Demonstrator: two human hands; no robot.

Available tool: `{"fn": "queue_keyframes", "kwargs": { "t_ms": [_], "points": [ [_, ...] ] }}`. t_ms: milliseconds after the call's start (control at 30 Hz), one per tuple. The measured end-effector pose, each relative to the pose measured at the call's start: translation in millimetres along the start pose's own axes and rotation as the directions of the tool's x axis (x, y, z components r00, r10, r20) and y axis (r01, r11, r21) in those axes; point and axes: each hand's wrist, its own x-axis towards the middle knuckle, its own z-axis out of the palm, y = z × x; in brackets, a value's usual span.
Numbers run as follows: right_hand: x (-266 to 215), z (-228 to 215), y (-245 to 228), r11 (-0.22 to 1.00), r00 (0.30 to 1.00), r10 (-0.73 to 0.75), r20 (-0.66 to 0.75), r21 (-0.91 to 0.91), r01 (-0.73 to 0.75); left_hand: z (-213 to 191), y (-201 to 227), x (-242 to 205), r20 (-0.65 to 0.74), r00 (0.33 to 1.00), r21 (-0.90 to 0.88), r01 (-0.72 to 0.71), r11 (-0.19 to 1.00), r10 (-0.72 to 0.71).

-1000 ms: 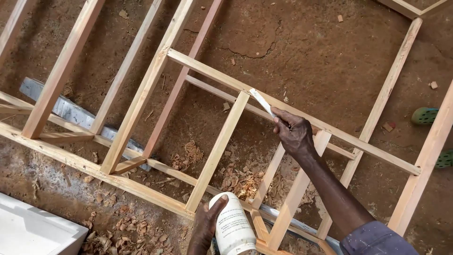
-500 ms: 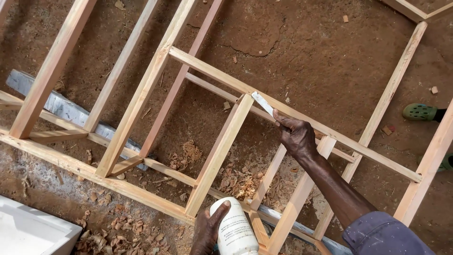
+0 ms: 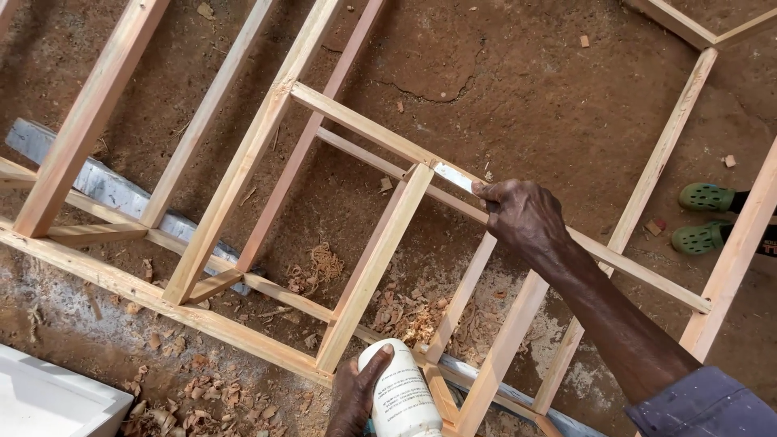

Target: Applying wood glue to the joints of a wooden frame using a small stick as an applicator.

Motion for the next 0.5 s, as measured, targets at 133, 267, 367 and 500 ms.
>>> {"fn": "queue_keyframes", "kwargs": {
  "t_ms": [133,267,367,500],
  "points": [
    [5,-13,-20,0.997,0.994,-0.058,-0.091,0.045,0.062,-1,1,-4,0.001,1.000,-0.024,-0.030,0.999,0.031],
    [6,20,-1,0.998,0.998,-0.060,-0.035,-0.024,0.059,3,-12,6,-0.016,0.999,-0.107,-0.041,0.993,0.040],
    [1,22,9,0.983,0.982,-0.173,-0.073,-0.073,0.168,1,-9,3,0.007,0.999,-0.116,-0.053,0.992,0.054],
    [1,-3,2,0.982,0.995,-0.104,0.002,-0.156,0.103,0,-1,-4,0.005,1.000,-0.001,-0.030,1.000,0.030]
  ]
}}
